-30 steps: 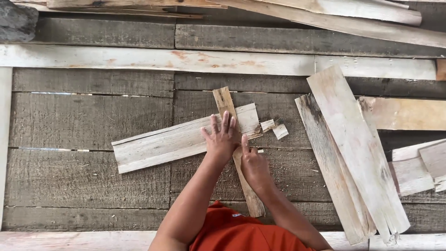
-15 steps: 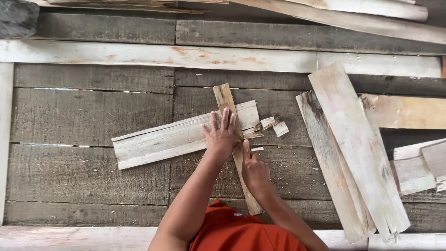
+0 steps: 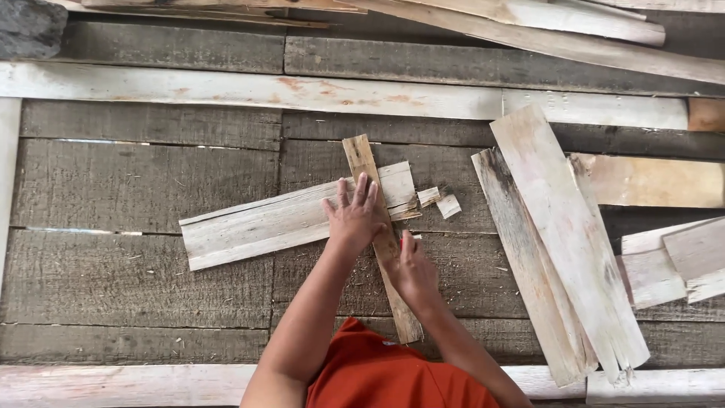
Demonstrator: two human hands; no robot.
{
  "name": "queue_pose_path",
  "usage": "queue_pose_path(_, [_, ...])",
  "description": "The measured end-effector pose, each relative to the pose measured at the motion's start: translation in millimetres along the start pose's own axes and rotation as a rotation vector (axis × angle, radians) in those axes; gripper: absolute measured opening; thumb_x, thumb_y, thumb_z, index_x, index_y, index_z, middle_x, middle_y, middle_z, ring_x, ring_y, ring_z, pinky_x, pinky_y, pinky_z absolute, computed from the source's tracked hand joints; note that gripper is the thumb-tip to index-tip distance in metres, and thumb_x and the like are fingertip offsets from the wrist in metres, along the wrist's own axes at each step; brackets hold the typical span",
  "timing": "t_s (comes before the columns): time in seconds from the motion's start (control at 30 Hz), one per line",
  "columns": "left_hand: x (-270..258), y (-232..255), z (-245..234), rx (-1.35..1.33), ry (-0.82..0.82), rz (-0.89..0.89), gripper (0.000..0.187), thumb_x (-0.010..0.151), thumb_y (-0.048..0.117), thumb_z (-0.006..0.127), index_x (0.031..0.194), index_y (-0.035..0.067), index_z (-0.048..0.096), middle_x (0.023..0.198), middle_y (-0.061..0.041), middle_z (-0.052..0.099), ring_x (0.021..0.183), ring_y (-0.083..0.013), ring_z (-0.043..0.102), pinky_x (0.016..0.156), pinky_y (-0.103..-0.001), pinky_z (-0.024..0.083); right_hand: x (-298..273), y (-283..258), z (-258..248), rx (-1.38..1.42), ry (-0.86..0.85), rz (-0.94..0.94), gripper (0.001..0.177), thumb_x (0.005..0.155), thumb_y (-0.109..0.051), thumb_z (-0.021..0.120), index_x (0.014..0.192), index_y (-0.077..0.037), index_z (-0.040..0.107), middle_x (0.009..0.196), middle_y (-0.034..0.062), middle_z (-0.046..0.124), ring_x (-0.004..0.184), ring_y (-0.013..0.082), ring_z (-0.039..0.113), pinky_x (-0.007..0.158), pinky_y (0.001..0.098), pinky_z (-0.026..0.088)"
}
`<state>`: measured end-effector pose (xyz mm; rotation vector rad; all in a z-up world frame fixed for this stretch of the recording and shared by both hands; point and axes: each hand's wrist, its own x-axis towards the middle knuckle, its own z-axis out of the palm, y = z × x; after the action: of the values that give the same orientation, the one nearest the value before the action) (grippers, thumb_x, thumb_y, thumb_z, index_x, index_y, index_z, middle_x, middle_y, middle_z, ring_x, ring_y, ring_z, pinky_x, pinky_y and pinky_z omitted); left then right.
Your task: The person uses a red utility knife to cut thin wooden planks on a wooden workbench. They repeatedly score and snap the planks into smaller pieces, then set the cut pieces aside.
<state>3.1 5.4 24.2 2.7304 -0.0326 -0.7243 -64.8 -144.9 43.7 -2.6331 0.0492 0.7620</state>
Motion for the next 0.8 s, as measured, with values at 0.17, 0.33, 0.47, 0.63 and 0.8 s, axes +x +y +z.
queue_pose_path(0.17, [-7.2, -2.6, 4.2, -0.07, 0.051, -0.004, 0.081, 0.094, 0.049, 0.062, 0.161, 0.02, 0.027, 0.172, -0.009, 0.003, 0.153, -0.0458, -0.002, 0.114, -0.076, 0.014, 29.5, 30.0, 38.0, -0.064, 0.025, -0.06, 0.078, 0.093, -0.043, 0.068, 0.149, -0.006, 0.029, 0.128, 0.0317, 0.055, 0.079, 0.0354, 0.075, 0.057, 0.0422, 0.064])
queue_pose_path(0.33, [-8.5, -16.7, 89.8, -0.21, 0.885, 0.104, 0.028, 0.095, 0.022, 0.063, 0.119, 0.013, 0.073, 0.127, -0.015, 0.064, 0.121, -0.0369, 0.057, 0.104, -0.046, 0.046, 37.7, 50.2, 10.1, 0.032, 0.18, 0.024, 0.063, 0.094, -0.039, 0.069, 0.138, -0.006, 0.038, 0.122, 0.0312, 0.057, 0.085, 0.0416, 0.073, 0.063, 0.0502, 0.064])
queue_pose_path(0.47, [-36.8, -13.8, 119.9, -1.304, 0.443, -0.447, 0.024, 0.099, 0.034, 0.062, 0.093, 0.013, 0.072, 0.077, -0.007, 0.069, 0.063, -0.0225, 0.067, 0.052, -0.035, 0.057, 62.6, 50.3, 9.3, -0.047, 0.362, -0.131, 0.052, 0.096, -0.027, 0.069, 0.135, -0.001, 0.047, 0.117, 0.0239, 0.059, 0.082, 0.0329, 0.073, 0.06, 0.0433, 0.064])
queue_pose_path(0.63, [-42.5, -25.9, 127.6, -1.927, 0.224, -0.652, 0.026, 0.098, 0.036, 0.062, 0.105, 0.011, 0.063, 0.09, -0.011, 0.077, 0.066, -0.0229, 0.075, 0.059, -0.041, 0.065, 95.1, -6.6, 3.4, -0.051, 0.251, -0.363, 0.054, 0.093, -0.023, 0.068, 0.142, -0.014, 0.045, 0.14, 0.0156, 0.052, 0.093, 0.048, 0.071, 0.079, 0.0641, 0.06])
queue_pose_path(0.8, [-47.6, -27.1, 105.6, -2.123, 0.395, -0.69, 0.031, 0.098, 0.026, 0.065, 0.121, 0.008, 0.054, 0.119, -0.013, 0.071, 0.095, -0.0292, 0.076, 0.078, -0.047, 0.064, 105.5, -48.4, -19.1, -0.138, 0.026, -0.404, 0.068, 0.091, -0.025, 0.058, 0.155, -0.025, 0.035, 0.167, -0.0018, 0.026, 0.118, 0.0442, 0.063, 0.099, 0.0608, 0.055])
